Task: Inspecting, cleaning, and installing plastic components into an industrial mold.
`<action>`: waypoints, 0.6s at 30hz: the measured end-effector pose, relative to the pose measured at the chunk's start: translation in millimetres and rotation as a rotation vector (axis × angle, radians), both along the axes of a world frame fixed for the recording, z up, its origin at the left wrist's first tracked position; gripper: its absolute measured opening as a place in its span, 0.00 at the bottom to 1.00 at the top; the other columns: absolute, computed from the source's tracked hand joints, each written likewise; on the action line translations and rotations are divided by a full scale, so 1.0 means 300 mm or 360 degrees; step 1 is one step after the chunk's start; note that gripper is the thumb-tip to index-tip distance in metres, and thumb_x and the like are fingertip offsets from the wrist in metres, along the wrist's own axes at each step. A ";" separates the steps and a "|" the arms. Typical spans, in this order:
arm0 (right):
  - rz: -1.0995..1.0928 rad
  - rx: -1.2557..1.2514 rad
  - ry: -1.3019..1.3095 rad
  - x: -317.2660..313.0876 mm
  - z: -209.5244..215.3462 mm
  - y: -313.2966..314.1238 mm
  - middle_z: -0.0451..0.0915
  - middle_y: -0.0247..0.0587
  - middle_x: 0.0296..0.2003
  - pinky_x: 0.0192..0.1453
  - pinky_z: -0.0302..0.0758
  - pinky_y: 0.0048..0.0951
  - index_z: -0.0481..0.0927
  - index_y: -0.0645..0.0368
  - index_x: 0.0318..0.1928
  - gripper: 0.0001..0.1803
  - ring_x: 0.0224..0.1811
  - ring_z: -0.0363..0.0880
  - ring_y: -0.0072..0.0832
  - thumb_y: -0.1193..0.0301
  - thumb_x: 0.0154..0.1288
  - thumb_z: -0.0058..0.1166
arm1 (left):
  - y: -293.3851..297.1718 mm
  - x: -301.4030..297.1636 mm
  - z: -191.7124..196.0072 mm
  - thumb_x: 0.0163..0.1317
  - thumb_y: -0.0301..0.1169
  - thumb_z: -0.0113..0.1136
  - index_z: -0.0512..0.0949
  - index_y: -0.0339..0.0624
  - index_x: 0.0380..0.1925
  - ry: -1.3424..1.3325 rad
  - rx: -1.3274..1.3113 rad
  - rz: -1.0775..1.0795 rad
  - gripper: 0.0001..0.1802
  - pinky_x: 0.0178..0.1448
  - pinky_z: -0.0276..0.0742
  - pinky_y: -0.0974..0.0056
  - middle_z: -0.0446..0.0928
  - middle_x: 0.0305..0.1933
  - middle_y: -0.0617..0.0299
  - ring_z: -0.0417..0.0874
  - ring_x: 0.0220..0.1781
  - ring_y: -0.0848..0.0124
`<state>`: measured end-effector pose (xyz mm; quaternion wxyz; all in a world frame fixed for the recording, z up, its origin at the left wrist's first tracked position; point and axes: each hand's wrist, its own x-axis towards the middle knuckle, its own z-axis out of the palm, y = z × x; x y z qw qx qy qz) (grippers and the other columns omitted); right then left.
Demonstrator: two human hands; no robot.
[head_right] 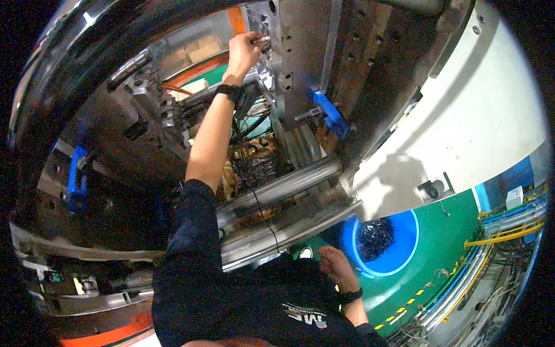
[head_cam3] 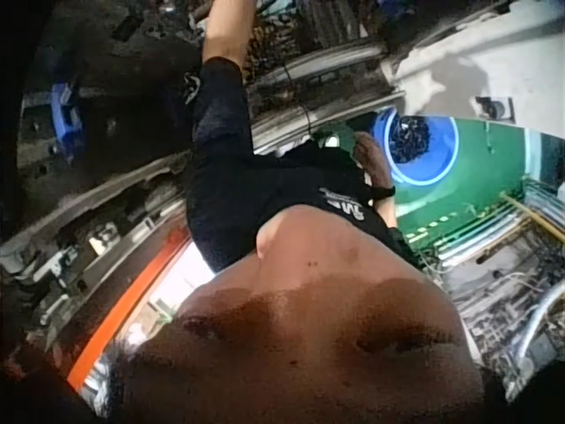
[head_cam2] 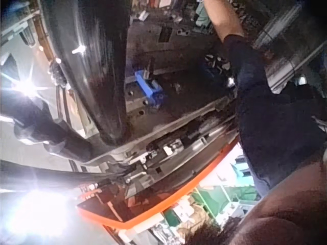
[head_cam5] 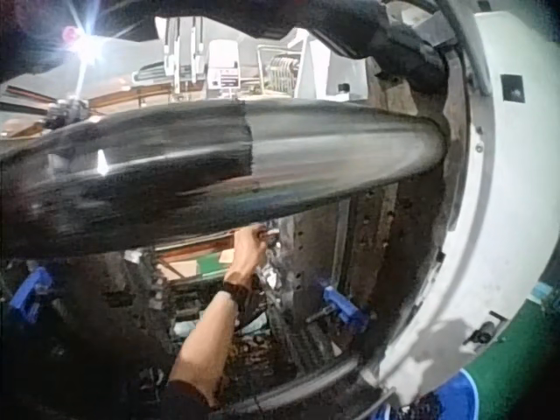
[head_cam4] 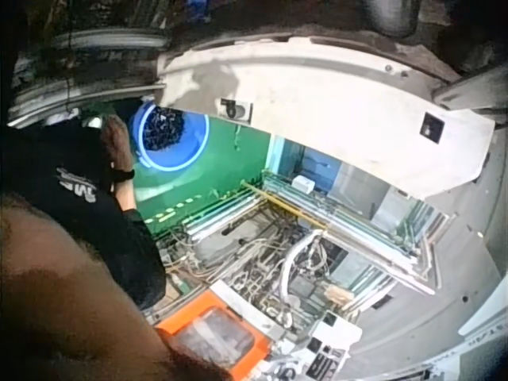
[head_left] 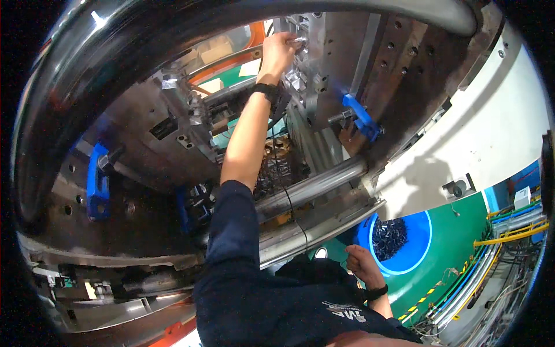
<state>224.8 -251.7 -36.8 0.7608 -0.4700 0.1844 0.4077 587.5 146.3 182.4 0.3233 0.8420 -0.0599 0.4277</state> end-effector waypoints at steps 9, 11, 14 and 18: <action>0.0051 -0.0033 -0.0003 0.012 -0.033 0.003 0.68 0.25 0.19 0.23 0.61 0.19 0.78 0.58 0.37 0.06 0.18 0.64 0.16 0.70 0.67 0.52 | 0.136 -0.032 -0.107 0.49 0.31 0.60 0.83 0.36 0.27 0.0607 0.0487 0.0474 0.09 0.50 0.78 0.51 0.81 0.32 0.42 0.83 0.40 0.47; 0.0046 -0.0011 0.0003 0.003 -0.039 0.004 0.70 0.25 0.21 0.24 0.63 0.19 0.78 0.58 0.37 0.06 0.20 0.66 0.16 0.70 0.66 0.53 | 0.169 -0.074 -0.142 0.48 0.31 0.59 0.84 0.40 0.28 0.0694 0.0419 0.0589 0.09 0.50 0.77 0.52 0.81 0.34 0.42 0.82 0.41 0.48; 0.0122 0.0006 -0.0008 0.008 -0.088 -0.003 0.72 0.25 0.23 0.26 0.64 0.20 0.79 0.57 0.37 0.05 0.21 0.67 0.16 0.70 0.65 0.54 | 0.165 -0.140 -0.142 0.51 0.34 0.61 0.85 0.42 0.31 0.0651 0.0389 0.0524 0.10 0.48 0.78 0.52 0.81 0.34 0.44 0.83 0.40 0.49; 0.0061 -0.0056 0.0143 0.018 -0.006 0.064 0.60 0.23 0.14 0.18 0.52 0.20 0.74 0.57 0.31 0.06 0.13 0.55 0.16 0.72 0.67 0.52 | 0.123 -0.166 -0.086 0.53 0.35 0.65 0.84 0.40 0.34 0.0234 -0.0033 0.0358 0.12 0.45 0.78 0.60 0.83 0.32 0.47 0.85 0.36 0.57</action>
